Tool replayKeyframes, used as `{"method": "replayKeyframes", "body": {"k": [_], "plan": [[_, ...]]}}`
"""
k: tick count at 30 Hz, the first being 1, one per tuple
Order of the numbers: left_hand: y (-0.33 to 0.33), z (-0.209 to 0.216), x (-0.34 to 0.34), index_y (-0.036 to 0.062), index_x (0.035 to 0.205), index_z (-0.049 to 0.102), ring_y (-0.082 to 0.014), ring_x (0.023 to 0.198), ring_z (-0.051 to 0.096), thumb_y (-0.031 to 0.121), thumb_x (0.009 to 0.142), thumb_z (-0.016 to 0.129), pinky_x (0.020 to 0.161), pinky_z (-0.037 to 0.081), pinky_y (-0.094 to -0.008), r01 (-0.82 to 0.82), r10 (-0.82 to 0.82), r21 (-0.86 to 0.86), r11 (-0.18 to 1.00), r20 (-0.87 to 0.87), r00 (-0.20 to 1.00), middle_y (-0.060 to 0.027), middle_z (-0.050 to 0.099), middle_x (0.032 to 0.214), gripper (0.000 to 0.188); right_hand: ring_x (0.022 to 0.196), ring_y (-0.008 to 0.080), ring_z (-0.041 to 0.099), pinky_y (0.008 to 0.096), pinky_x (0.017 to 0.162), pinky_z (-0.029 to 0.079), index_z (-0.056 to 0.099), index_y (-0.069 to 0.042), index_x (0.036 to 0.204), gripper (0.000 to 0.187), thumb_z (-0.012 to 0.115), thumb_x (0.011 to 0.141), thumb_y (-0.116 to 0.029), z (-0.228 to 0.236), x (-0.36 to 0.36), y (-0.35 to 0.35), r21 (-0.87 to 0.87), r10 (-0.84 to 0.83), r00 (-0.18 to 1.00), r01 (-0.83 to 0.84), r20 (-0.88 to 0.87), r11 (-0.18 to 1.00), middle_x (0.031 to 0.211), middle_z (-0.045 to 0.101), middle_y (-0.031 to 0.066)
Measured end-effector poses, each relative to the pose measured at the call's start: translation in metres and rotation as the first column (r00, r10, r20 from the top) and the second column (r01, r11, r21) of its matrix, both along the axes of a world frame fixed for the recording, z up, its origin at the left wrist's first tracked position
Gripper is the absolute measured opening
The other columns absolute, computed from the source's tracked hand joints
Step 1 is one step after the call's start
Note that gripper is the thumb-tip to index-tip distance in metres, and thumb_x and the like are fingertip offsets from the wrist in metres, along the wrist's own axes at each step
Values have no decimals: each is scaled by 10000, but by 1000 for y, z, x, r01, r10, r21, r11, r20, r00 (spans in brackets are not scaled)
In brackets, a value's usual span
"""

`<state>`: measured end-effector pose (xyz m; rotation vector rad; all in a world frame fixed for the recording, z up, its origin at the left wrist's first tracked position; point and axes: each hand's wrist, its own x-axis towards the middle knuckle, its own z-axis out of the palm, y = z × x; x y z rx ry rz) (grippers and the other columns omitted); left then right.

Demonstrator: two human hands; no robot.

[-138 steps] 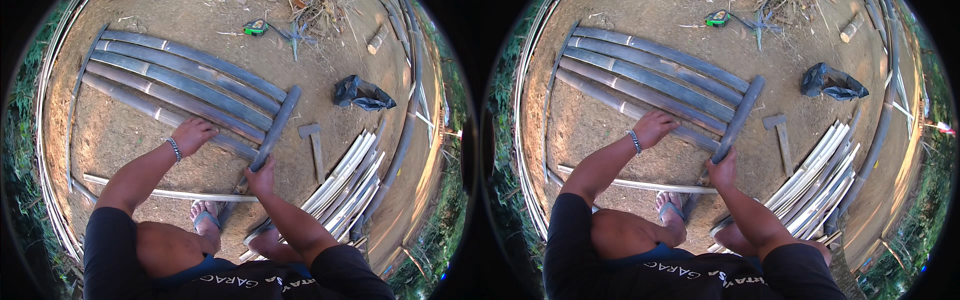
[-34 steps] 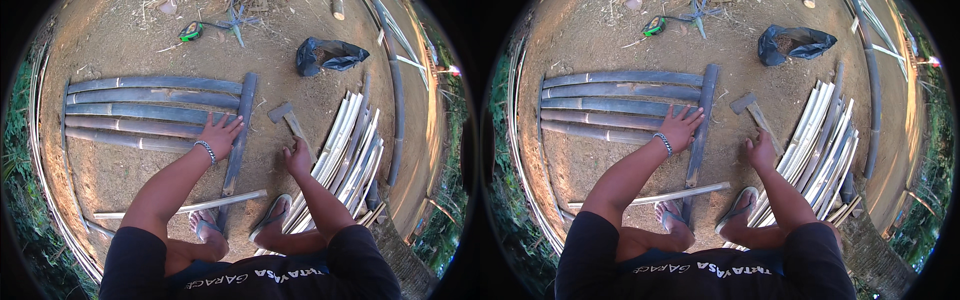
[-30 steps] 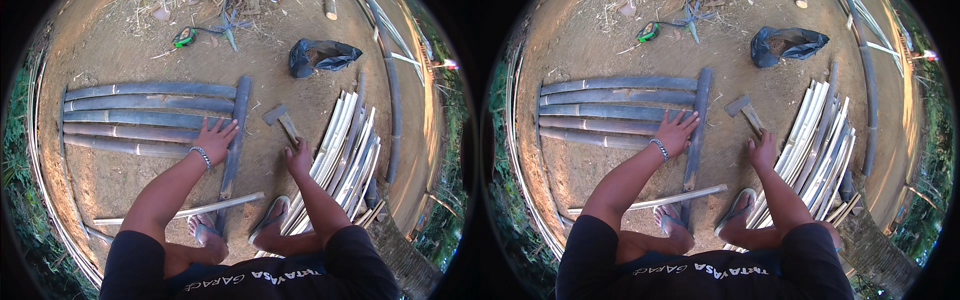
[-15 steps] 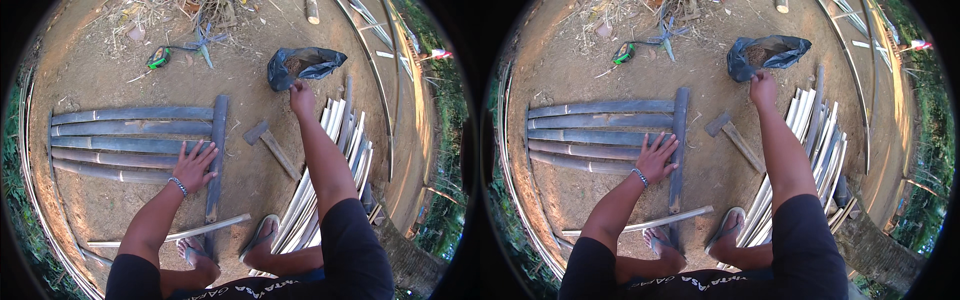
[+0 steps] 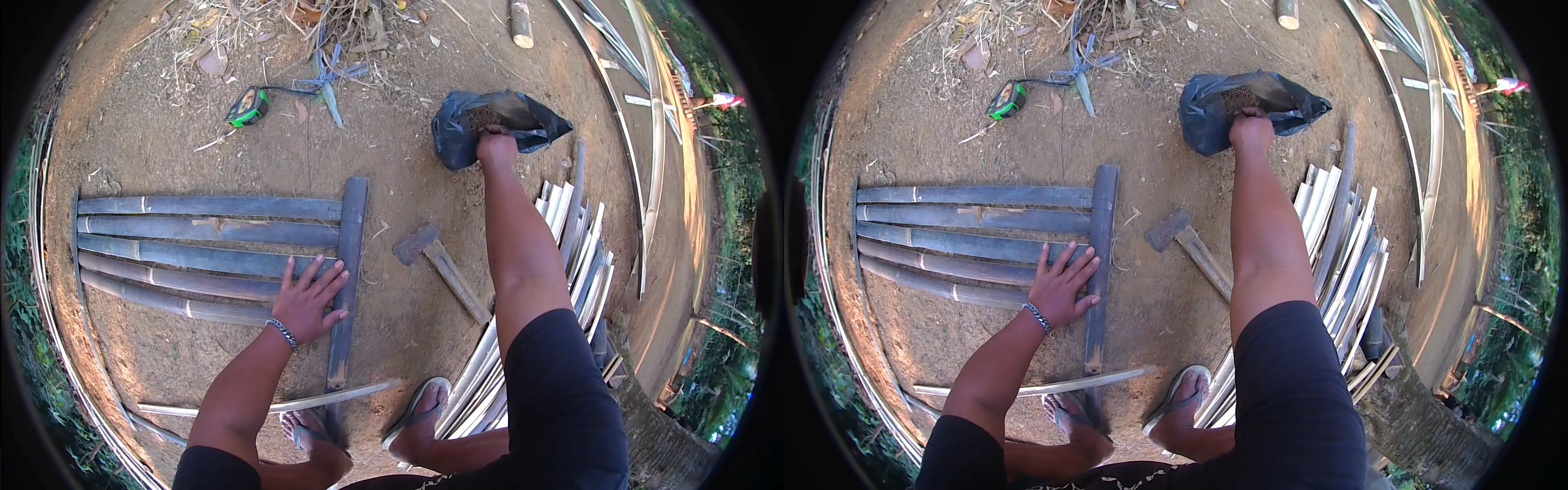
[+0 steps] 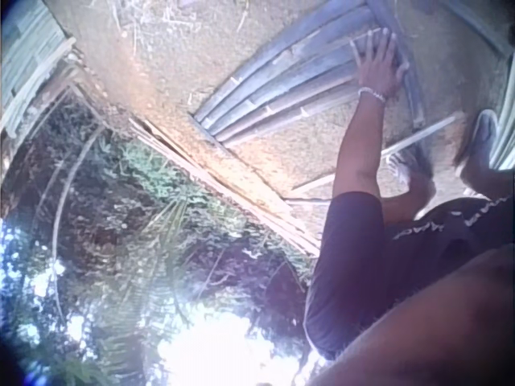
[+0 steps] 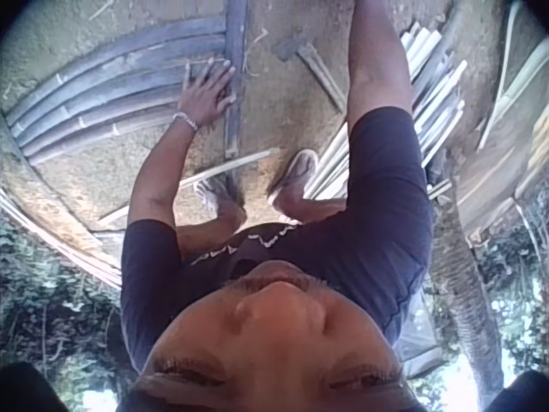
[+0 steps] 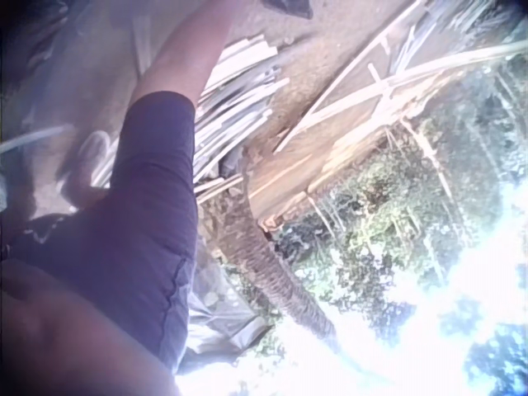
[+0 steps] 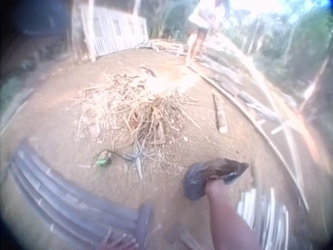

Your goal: The person constructs a bamboo panel by laying out two frame pieces and then hammering small wooden pegs through split bamboo slats into the frame.

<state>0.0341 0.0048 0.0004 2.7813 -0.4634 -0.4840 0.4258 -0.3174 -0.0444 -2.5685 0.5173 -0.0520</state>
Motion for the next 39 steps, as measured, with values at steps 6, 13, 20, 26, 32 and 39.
{"method": "replayKeyframes", "body": {"k": [6, 13, 20, 26, 32, 39], "plan": [[-1, -1, 1, 226, 1597, 405, -270, 1582, 206, 628, 963, 557, 1261, 48, -661, 3, -3, -5, 1000, 0, 1000, 26, 343, 1683, 766, 1019, 345, 735, 440, 912, 562, 778, -157, 1000, 178, 690, 905, -279, -9, 7, -11, 40, 37, 999, -37, 17, 999, 1060, 773, 152], [0, -4, -1, 226, 1602, 398, -272, 1584, 201, 641, 963, 543, 1260, 47, -661, 4, -4, -5, 1000, 17, 1000, 27, 335, 1690, 776, 945, 362, 742, 447, 862, 565, 780, -127, 958, 187, 647, 919, -252, -9, -1, -18, -15, 171, 969, -171, 177, 985, 958, 765, 183], [0, -2, 0, 235, 1608, 387, -259, 1590, 186, 644, 970, 529, 1265, 37, -650, 6, -6, -4, 1000, 22, 1000, 37, 317, 1697, 771, 898, 329, 753, 405, 841, 569, 803, -122, 929, 172, 701, 891, -254, -12, 15, -39, 65, 143, 962, -162, 232, 985, 926, 773, 162], [-1, -2, 1, 245, 1617, 367, -243, 1595, 175, 643, 985, 508, 1274, 39, -632, 15, -15, 5, 1000, 5, 1000, 50, 291, 1707, 760, 723, 163, 677, 308, 706, 538, 755, -39, 919, 153, 802, 865, -174, 6, -7, -40, 538, -122, 938, -76, 324, 840, 839, 749, 75], [10, 2, -6, 225, 1634, 323, -246, 1604, 150, 704, 928, 551, 1280, 33, -625, 21, -22, 33, 999, 5, 1000, 38, 258, 1720, 883, 698, 116, 601, 268, 665, 492, 640, -45, 862, 179, 765, 933, -150, 63, -168, 37, 581, 197, 970, -245, 144, 776, 818, 691, 49], [12, 15, -1, 165, 1631, 319, -260, 1607, 144, 727, 770, 718, 1275, 16, -644, 130, -131, -36, 991, -40, 991, -11, 247, 1726, 1103, 912, 190, 691, 324, 803, 553, 772, -39, 969, 79, 770, 904, -85, 55, -394, 85, 681, 639, 767, -434, -65, 590, 960, 705, 81]]}}
